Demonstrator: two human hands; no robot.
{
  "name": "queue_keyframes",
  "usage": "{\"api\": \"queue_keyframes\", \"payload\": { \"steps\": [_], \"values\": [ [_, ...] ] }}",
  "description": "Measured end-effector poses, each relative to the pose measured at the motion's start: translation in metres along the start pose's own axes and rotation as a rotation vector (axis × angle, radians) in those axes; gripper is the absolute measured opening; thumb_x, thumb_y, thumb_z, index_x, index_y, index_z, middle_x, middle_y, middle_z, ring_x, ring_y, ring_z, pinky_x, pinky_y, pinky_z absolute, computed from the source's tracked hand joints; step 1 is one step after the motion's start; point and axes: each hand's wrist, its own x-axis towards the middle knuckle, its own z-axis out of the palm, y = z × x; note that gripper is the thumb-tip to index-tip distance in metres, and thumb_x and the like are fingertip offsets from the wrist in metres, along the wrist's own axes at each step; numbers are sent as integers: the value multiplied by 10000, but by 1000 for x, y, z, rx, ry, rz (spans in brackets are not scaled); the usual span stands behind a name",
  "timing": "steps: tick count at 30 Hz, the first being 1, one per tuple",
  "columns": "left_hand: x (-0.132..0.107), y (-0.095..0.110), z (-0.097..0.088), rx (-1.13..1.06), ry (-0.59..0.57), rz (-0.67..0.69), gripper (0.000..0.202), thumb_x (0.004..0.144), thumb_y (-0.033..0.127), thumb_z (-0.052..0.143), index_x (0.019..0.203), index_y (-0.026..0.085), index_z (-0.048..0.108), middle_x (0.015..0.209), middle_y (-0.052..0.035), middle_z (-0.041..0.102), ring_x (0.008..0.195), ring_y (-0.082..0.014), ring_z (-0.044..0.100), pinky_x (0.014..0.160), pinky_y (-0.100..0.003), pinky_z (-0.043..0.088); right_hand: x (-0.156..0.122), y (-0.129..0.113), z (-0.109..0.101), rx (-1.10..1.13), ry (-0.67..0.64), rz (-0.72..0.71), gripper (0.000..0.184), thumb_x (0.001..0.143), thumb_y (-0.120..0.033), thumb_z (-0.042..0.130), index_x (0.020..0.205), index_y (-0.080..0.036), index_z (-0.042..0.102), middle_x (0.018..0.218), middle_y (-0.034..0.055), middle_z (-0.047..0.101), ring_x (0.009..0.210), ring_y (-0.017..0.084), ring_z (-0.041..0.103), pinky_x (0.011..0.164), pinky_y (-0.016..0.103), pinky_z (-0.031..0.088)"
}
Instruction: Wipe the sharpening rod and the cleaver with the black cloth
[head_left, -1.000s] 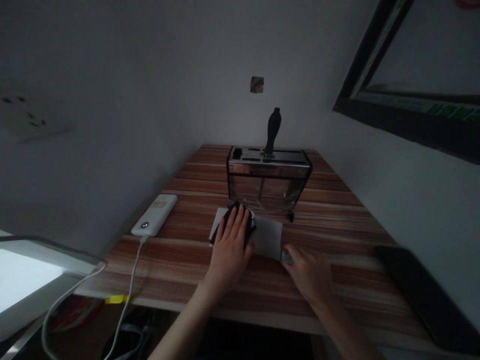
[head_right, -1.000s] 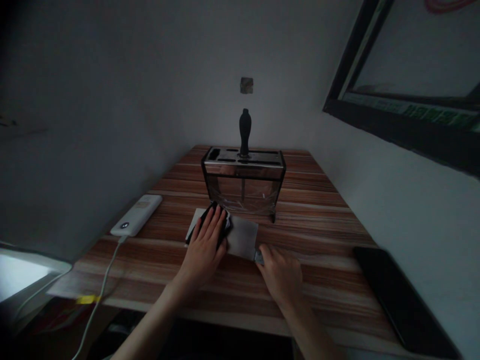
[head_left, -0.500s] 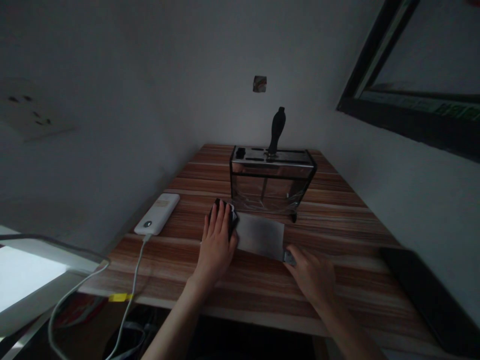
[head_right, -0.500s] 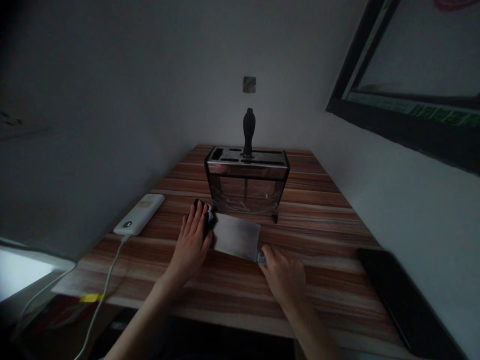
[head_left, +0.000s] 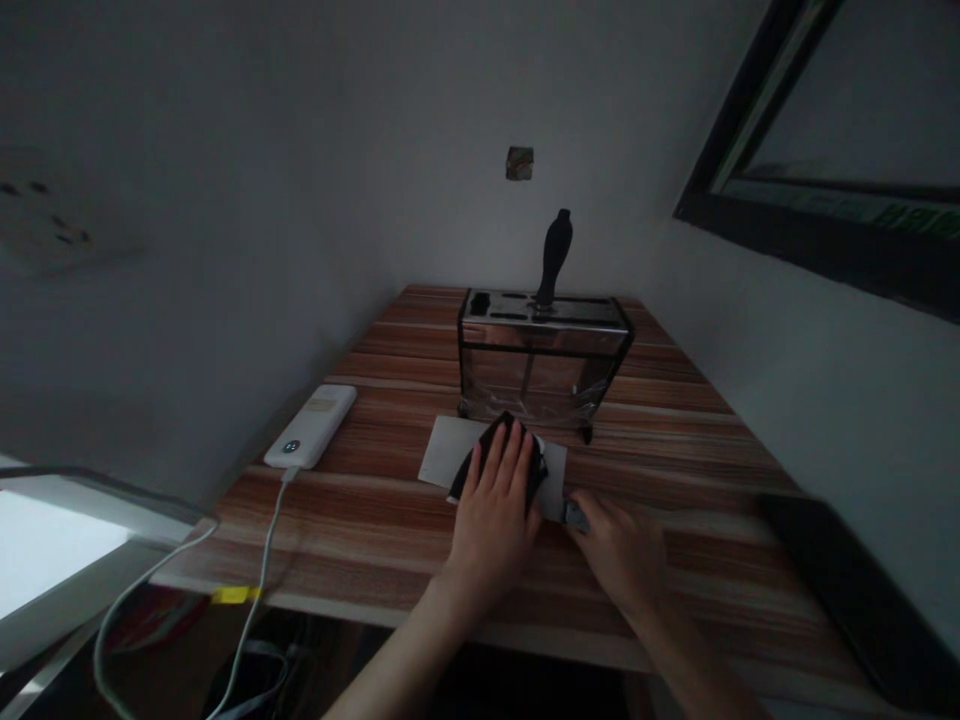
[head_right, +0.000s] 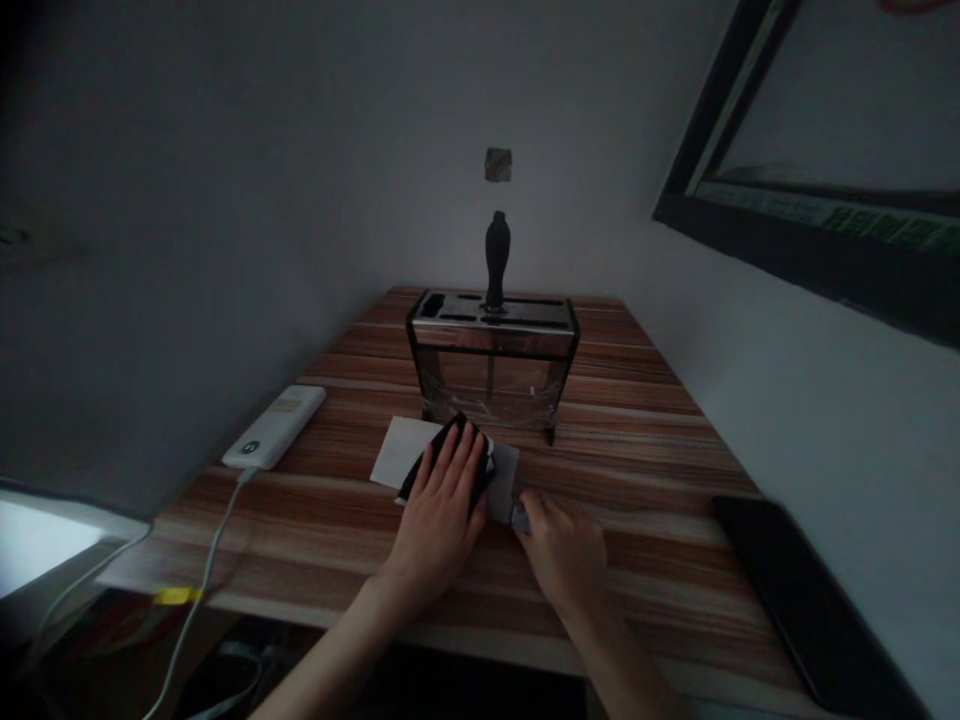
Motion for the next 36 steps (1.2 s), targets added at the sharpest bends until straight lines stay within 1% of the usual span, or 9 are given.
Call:
{"api": "queue_keyframes", "payload": {
  "steps": [2,5,7,9,16,19,26,31,36],
  "values": [
    [1,14,-1,-24,-22,72,587,879,291,387,1411,121,207,1492,-59,132,1372,-226,69,1107,-440,165,0,0,0,5,-16,-1,135,749,-144,568,841,-212,639,730,24,703,666,176,643,576,255,348],
    [1,30,-2,-56,-50,172,583,900,366,356,1411,126,212,1488,-42,152,1373,-202,69,1116,-408,160,-1,1,1,11,-67,10,162,738,-85,512,734,-185,639,695,47,695,651,176,640,558,254,353],
    [2,37,-4,-69,-61,204,574,909,374,332,1408,113,220,1484,-39,170,1374,-187,64,1119,-389,155,-2,2,2,23,-94,27,188,733,-70,487,688,-175,635,694,61,695,639,179,640,549,255,360],
    [3,39,-4,-79,-68,208,564,914,362,320,1406,104,222,1482,-38,180,1374,-180,60,1120,-384,146,-2,3,3,38,-102,40,201,732,-64,473,696,-168,641,705,70,698,636,178,639,549,252,369],
    [0,36,0,-86,-54,182,593,901,366,346,1417,118,191,1487,-24,151,1374,-181,68,1120,-387,150,0,1,-1,-22,-87,-4,243,730,-30,450,675,-170,640,672,71,687,620,183,636,538,263,375],
    [-1,36,1,-81,-38,187,598,893,366,365,1416,131,197,1486,-15,160,1373,-184,83,1118,-389,163,0,0,-2,-39,-74,-3,251,733,-21,449,677,-176,639,652,64,683,616,179,635,533,260,373],
    [2,35,1,-65,-40,188,598,887,374,371,1418,165,192,1487,3,163,1371,-188,101,1111,-395,183,0,1,-1,5,-57,7,250,748,-25,451,700,-185,638,681,58,691,622,171,633,545,253,367],
    [4,31,1,-79,-44,167,595,887,355,386,1420,180,188,1492,3,135,1371,-199,97,1114,-413,162,0,2,0,6,-44,17,232,764,-50,460,711,-192,635,676,44,684,626,166,628,539,256,346],
    [6,24,-1,-75,-33,130,580,886,302,399,1417,180,203,1491,-10,143,1371,-207,102,1110,-423,168,1,2,0,7,-14,7,128,780,-131,526,813,-200,629,701,32,691,648,167,637,559,253,345]
  ]
}}
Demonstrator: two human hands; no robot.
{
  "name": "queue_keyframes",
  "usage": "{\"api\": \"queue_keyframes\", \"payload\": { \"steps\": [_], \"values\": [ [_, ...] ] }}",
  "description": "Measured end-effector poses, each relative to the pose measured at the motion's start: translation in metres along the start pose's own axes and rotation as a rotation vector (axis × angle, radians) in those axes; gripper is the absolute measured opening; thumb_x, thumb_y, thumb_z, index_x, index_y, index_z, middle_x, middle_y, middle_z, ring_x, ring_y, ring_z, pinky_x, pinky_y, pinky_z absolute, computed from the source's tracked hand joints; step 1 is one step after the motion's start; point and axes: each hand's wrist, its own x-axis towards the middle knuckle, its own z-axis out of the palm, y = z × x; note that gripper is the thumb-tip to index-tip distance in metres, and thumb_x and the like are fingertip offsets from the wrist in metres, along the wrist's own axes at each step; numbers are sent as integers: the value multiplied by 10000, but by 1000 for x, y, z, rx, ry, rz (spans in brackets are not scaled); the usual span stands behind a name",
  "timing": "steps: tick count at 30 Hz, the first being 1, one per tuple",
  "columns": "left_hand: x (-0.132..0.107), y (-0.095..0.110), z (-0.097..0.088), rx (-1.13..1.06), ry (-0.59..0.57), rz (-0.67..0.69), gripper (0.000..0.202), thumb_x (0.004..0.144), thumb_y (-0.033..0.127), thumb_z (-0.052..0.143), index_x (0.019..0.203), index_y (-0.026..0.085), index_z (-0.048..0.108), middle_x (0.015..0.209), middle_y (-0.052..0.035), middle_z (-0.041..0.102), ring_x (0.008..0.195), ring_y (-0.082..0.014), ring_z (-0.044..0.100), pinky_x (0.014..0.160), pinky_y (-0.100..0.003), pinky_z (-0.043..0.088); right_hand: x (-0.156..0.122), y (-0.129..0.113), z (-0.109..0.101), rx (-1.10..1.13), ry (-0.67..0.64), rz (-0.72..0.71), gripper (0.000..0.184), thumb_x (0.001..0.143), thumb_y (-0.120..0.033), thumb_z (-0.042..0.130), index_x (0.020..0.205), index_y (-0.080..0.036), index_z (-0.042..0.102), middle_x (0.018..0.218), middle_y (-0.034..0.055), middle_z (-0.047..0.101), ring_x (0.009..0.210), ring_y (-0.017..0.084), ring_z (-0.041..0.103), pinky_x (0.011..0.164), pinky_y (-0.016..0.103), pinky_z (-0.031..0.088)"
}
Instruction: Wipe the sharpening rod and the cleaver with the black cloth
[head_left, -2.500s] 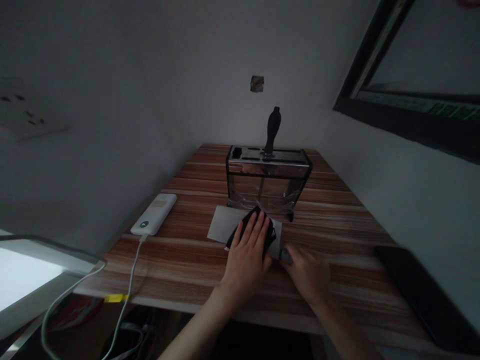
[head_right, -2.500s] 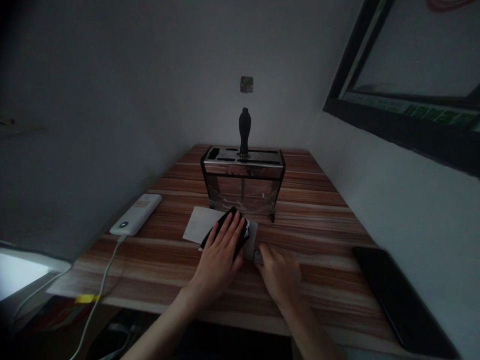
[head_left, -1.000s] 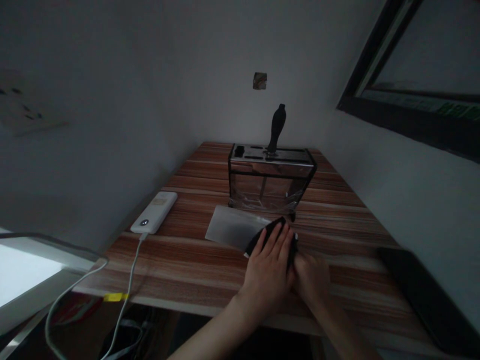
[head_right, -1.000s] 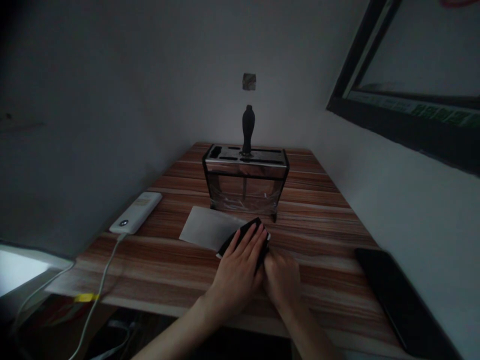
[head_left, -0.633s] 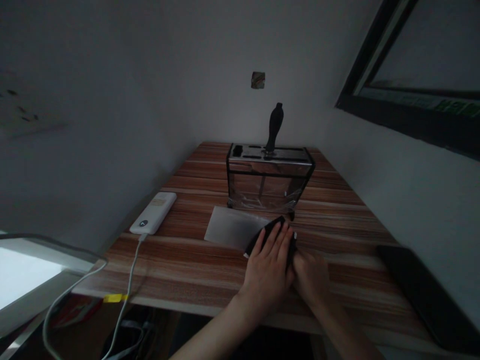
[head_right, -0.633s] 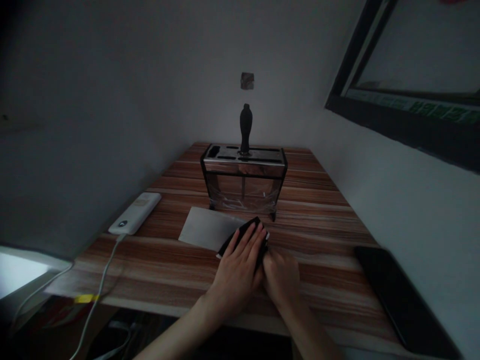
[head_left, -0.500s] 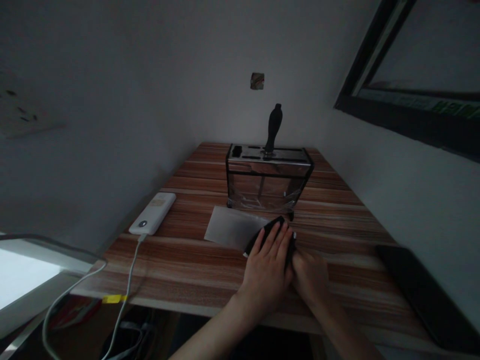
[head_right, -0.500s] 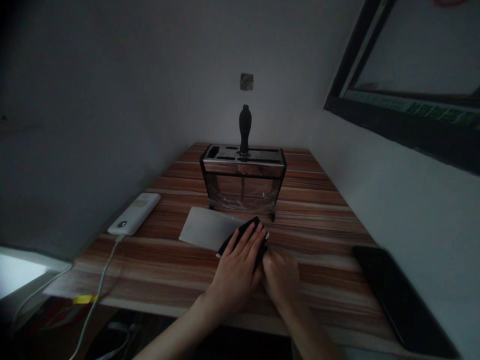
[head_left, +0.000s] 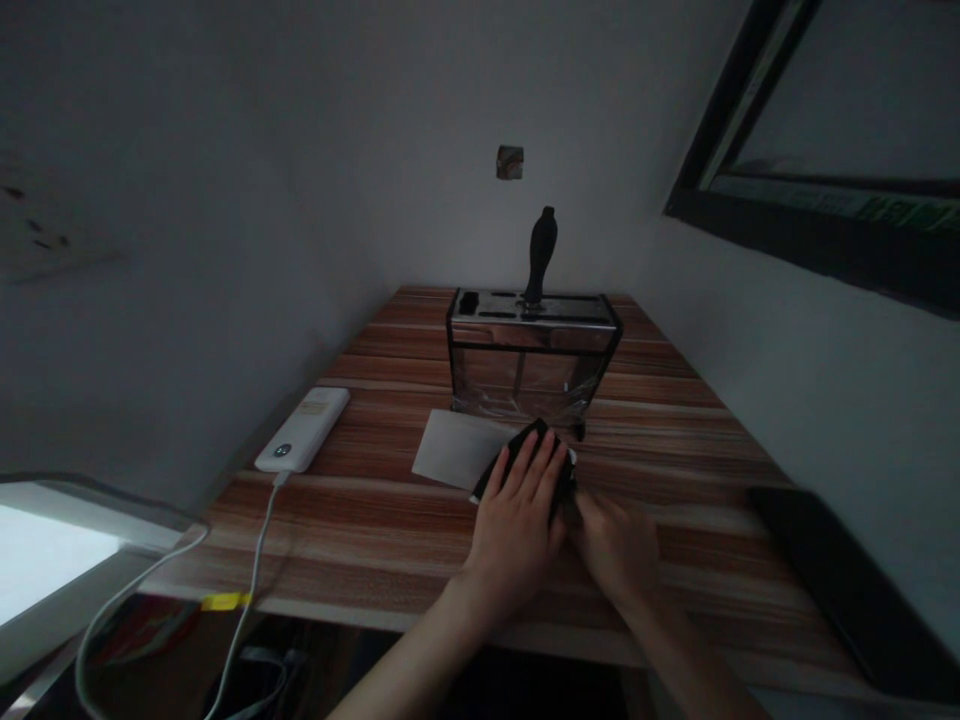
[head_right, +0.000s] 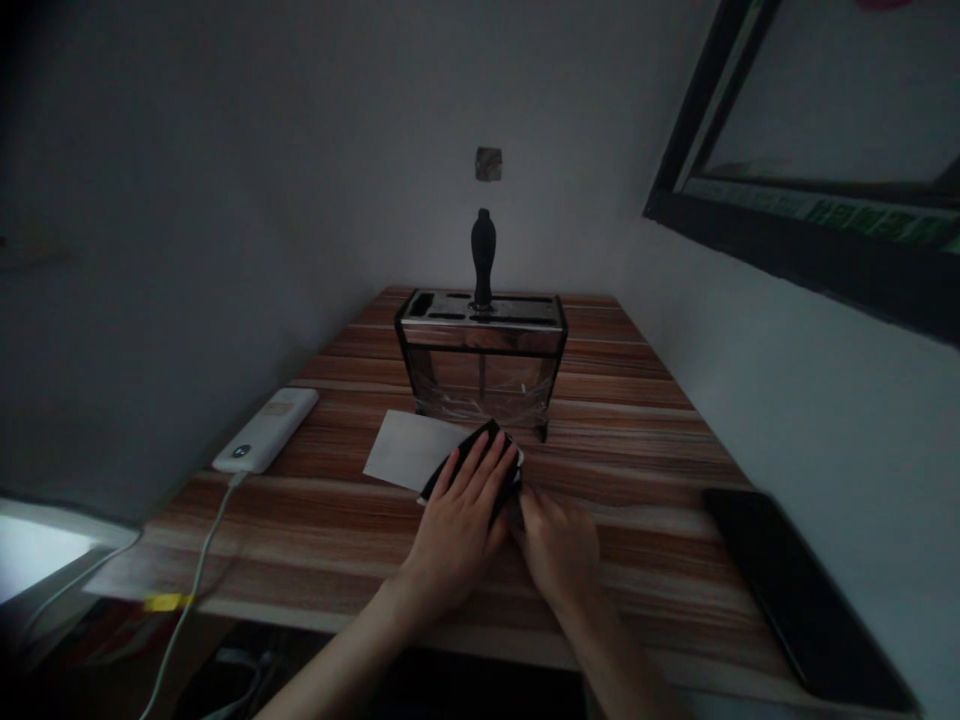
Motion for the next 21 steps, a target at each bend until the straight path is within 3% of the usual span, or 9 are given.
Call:
{"api": "queue_keyframes", "payload": {
  "steps": [6,21],
  "values": [
    [-2,-18,1,24,27,-51,585,873,238,394,1418,165,194,1486,-27,166,1369,-217,112,1098,-440,193,0,1,1,-3,17,-14,49,781,-224,586,820,-220,615,710,12,692,662,178,644,569,262,340],
    [-21,-82,-1,85,102,-236,585,879,179,377,1422,153,162,1471,-89,217,1364,-229,126,1088,-487,178,-2,1,3,-15,8,-25,133,730,-196,631,852,-238,601,705,-11,690,663,176,638,560,256,342]
  ]
}}
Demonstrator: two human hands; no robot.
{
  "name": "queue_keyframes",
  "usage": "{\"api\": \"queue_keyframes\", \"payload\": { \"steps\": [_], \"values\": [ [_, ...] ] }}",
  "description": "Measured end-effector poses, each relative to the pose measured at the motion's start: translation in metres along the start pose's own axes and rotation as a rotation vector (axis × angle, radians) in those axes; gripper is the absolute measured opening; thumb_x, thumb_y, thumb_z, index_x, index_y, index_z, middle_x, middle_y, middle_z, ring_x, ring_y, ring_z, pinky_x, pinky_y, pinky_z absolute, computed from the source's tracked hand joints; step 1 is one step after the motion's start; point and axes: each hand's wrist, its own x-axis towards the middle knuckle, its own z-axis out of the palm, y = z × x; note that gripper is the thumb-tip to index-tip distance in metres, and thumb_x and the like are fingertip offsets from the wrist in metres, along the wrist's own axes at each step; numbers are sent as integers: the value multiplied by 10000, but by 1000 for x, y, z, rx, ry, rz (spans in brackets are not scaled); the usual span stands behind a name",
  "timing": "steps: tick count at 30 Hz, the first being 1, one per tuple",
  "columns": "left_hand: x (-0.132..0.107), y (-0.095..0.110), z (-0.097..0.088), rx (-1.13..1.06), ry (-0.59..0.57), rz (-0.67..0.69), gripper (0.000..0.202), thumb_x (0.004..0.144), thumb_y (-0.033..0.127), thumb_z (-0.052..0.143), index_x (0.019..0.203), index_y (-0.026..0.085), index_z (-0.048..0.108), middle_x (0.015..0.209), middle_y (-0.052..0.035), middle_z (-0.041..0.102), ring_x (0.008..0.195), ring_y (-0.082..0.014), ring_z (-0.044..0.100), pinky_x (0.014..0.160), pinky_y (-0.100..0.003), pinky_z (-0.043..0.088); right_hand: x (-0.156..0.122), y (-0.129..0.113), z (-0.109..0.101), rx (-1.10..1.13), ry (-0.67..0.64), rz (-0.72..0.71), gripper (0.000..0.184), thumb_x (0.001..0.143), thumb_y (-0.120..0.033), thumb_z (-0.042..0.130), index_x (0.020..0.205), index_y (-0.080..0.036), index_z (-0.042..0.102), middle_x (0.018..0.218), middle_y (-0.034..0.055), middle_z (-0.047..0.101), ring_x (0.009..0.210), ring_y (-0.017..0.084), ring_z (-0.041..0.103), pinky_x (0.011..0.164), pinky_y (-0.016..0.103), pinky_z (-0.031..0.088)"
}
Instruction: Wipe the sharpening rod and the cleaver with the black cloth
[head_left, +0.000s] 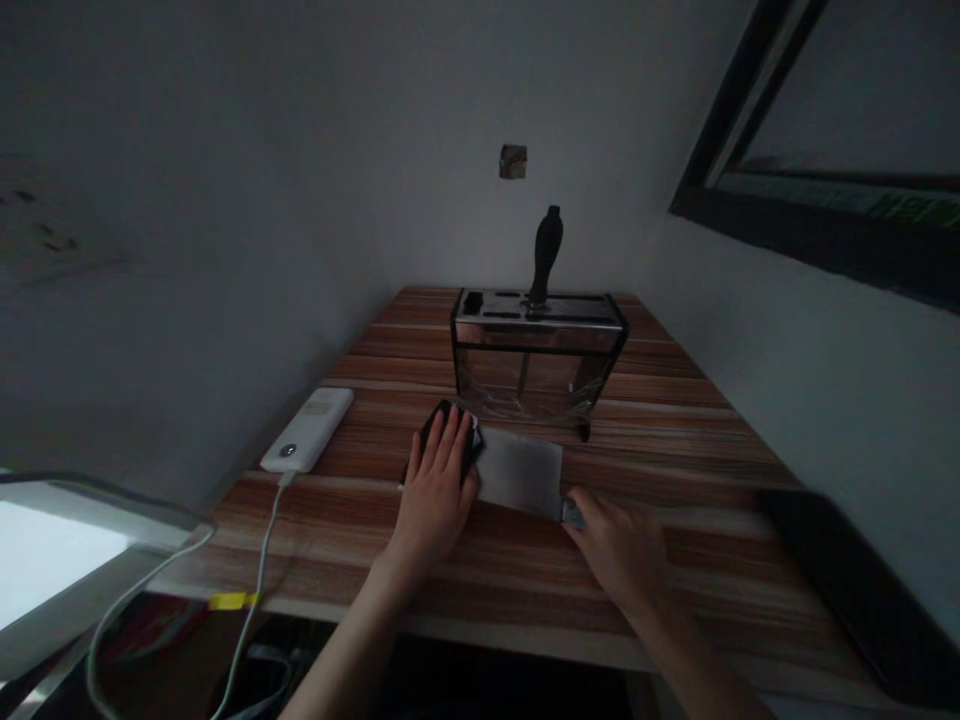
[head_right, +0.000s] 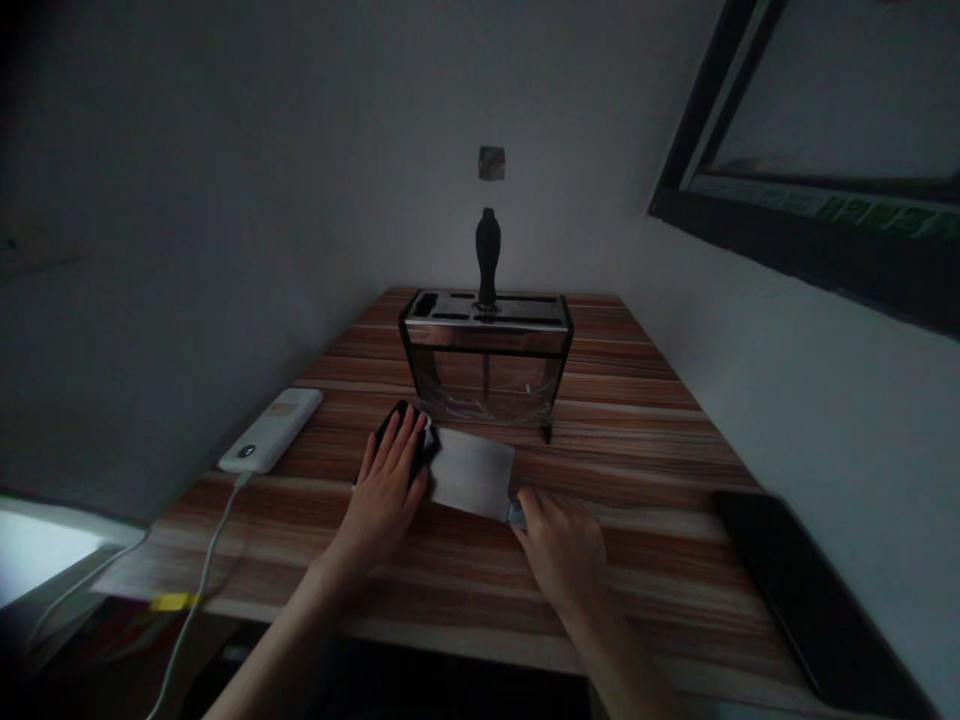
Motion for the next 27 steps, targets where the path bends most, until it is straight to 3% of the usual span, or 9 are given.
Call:
{"api": "queue_keyframes", "payload": {
  "steps": [5,15,27],
  "values": [
    [0,-7,1,-17,4,-29,597,881,172,370,1427,160,128,1471,-105,214,1364,-236,118,1078,-509,174,0,0,0,-4,8,7,120,743,-181,608,849,-235,603,693,-5,688,658,170,635,553,253,331],
    [0,5,-1,-28,4,-36,591,874,173,387,1416,125,158,1480,-121,169,1367,-253,74,1086,-507,156,2,0,-2,-17,-16,12,122,728,-191,631,840,-236,618,700,-7,691,666,183,642,558,256,340],
    [-6,74,-1,-33,-115,173,626,856,256,420,1421,149,173,1496,-49,113,1372,-232,61,1099,-458,188,4,-2,-5,15,-79,41,131,756,-162,590,869,-220,625,779,19,712,712,191,662,590,260,385]
  ]
}}
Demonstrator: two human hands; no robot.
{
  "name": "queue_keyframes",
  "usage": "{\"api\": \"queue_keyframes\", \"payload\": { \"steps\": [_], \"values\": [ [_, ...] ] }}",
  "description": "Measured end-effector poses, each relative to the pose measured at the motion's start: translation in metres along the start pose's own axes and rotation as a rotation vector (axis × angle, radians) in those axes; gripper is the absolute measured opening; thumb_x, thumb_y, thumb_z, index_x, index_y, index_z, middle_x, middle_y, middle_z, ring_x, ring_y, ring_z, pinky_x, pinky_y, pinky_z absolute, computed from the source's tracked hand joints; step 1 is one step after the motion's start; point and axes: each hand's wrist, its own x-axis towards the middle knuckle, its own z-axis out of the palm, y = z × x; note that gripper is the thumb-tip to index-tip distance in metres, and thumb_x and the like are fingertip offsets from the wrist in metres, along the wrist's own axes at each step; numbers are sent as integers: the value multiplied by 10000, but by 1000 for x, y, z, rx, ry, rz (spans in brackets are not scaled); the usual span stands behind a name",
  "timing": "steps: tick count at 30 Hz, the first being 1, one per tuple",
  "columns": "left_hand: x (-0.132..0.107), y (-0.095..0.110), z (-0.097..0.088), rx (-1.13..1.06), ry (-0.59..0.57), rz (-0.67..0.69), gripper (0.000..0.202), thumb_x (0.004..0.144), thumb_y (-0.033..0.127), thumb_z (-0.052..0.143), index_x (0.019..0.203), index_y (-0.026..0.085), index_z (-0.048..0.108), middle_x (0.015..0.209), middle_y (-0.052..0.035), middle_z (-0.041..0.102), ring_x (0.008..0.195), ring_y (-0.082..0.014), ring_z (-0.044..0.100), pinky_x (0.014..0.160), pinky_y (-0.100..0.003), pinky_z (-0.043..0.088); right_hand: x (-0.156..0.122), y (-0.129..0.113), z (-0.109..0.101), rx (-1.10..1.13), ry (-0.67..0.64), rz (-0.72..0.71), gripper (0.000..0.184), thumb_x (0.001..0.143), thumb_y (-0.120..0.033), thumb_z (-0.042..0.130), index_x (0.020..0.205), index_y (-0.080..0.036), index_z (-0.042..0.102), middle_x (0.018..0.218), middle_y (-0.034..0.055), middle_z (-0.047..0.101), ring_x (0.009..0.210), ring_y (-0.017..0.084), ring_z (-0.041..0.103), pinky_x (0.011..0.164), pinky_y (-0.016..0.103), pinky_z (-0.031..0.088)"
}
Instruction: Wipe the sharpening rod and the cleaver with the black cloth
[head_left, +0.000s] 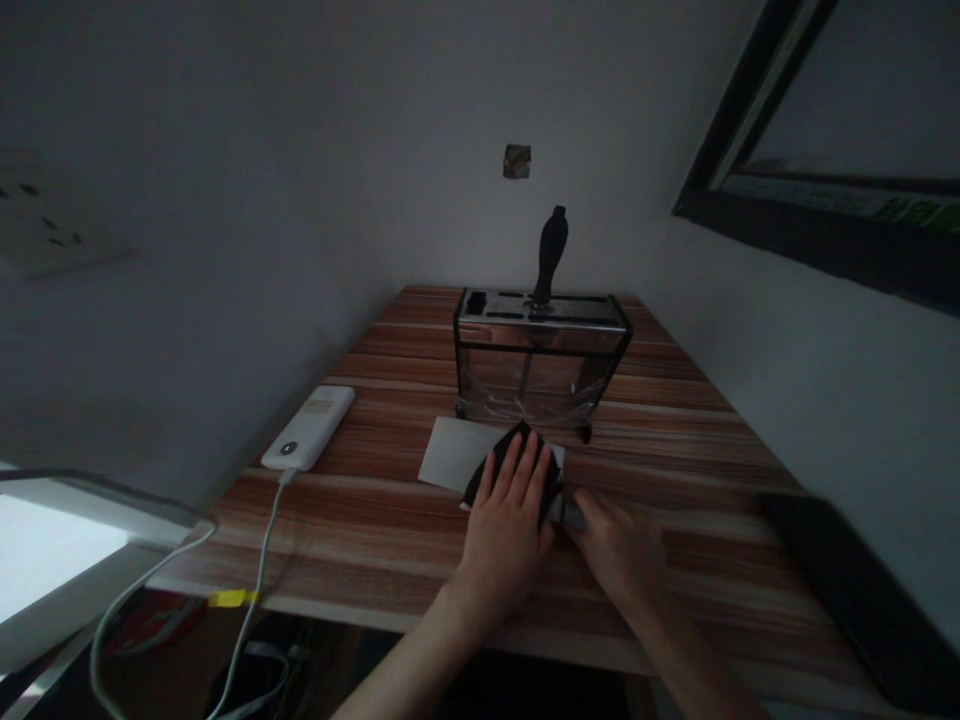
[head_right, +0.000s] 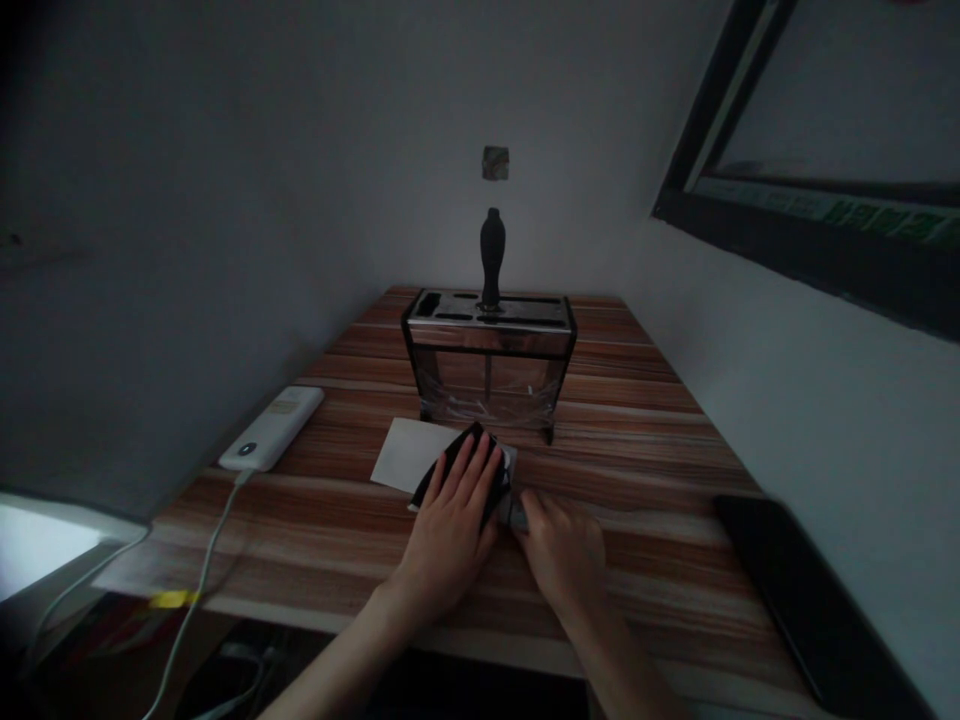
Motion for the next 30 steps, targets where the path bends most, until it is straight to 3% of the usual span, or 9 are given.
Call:
{"api": "queue_keyframes", "payload": {
  "steps": [5,12,23,30],
  "values": [
    [9,12,-2,-22,-54,69,637,867,357,424,1421,160,180,1495,-33,117,1374,-210,51,1113,-442,157,0,2,-3,21,-66,39,208,752,-101,534,905,-205,630,799,36,715,708,186,668,591,256,394],
    [10,16,-10,-65,-100,130,598,890,381,373,1416,156,198,1488,-24,143,1375,-182,53,1118,-424,143,1,2,-2,43,-71,32,217,774,-67,472,835,-192,639,768,45,709,696,185,664,573,256,382],
    [8,25,-4,-21,-31,125,626,887,382,353,1418,99,181,1488,-56,139,1375,-197,58,1117,-406,145,-2,4,-2,19,-27,20,218,743,-39,460,728,-174,631,695,62,691,641,177,640,535,251,353],
    [8,24,-1,-24,-17,111,627,888,398,337,1424,121,166,1492,-37,120,1373,-205,76,1113,-412,148,-1,3,-2,34,-15,7,218,747,-41,459,734,-177,629,693,51,690,648,173,636,559,254,365]
  ]
}}
